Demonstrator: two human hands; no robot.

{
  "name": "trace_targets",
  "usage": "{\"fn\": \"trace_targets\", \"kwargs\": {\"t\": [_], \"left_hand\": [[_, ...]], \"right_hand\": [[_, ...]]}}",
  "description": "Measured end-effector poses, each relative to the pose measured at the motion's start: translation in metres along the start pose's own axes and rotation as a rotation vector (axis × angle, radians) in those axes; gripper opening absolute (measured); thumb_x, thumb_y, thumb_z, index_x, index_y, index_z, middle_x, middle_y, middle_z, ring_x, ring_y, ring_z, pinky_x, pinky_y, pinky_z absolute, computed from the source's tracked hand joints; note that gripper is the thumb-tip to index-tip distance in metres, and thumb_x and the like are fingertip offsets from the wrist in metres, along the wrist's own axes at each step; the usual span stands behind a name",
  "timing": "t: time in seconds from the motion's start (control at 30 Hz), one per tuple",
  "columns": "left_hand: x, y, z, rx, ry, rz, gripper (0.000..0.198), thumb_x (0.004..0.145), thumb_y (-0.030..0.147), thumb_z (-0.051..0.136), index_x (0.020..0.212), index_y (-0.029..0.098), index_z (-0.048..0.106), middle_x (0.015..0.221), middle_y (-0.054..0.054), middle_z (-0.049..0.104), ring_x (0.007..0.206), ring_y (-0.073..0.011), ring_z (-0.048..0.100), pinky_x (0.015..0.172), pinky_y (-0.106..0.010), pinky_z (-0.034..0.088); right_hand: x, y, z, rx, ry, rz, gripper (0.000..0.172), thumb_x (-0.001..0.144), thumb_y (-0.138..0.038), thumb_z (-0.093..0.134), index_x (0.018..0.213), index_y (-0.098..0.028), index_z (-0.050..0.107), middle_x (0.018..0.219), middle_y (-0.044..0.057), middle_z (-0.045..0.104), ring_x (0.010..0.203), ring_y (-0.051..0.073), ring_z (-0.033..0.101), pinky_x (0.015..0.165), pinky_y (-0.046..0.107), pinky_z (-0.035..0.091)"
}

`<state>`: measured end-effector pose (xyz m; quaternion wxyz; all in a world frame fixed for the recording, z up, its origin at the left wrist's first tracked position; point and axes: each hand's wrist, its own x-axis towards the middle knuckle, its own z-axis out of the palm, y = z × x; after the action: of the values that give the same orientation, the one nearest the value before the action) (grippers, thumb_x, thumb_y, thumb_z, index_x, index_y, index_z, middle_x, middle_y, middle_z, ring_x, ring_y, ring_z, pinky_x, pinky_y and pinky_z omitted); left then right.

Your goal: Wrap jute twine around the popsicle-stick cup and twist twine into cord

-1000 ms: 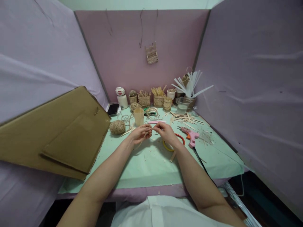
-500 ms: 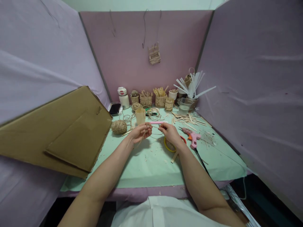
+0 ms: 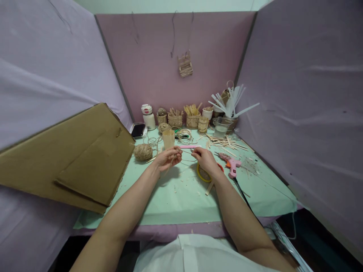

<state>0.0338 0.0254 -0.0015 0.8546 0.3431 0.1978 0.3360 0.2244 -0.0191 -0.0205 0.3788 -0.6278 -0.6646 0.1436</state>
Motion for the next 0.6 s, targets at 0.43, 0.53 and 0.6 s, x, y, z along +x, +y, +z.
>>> {"fn": "trace_targets", "kwargs": {"t": [0.43,0.53,0.6], "left_hand": [[0.0,0.011,-0.002,-0.007,0.155,0.185,0.013,0.07,0.003,0.059,0.078,0.013,0.056,0.071,-0.002,0.057,0.058,-0.0049,0.054,0.058,-0.015,0.048],[0.001,0.015,-0.005,-0.04,0.229,0.233,0.015,0.069,0.002,0.059,0.078,0.014,0.054,0.07,-0.001,0.057,0.058,-0.0045,0.055,0.058,-0.015,0.048],[0.002,0.016,-0.006,-0.056,0.246,0.235,0.017,0.068,0.002,0.059,0.079,0.014,0.054,0.07,0.0,0.057,0.058,-0.0042,0.055,0.058,-0.015,0.048]], "right_hand": [[-0.012,-0.002,-0.019,-0.301,0.029,0.065,0.017,0.083,-0.029,0.052,0.092,-0.016,0.059,0.096,0.011,0.061,0.089,0.021,0.055,0.075,0.029,0.037],[-0.023,-0.001,-0.029,-0.496,-0.133,0.176,0.018,0.079,-0.029,0.057,0.088,-0.014,0.059,0.093,0.015,0.062,0.087,0.024,0.057,0.068,0.03,0.036],[-0.028,0.0,-0.033,-0.549,-0.231,0.256,0.022,0.076,-0.032,0.061,0.088,-0.014,0.058,0.091,0.016,0.062,0.085,0.025,0.059,0.063,0.029,0.035]]}}
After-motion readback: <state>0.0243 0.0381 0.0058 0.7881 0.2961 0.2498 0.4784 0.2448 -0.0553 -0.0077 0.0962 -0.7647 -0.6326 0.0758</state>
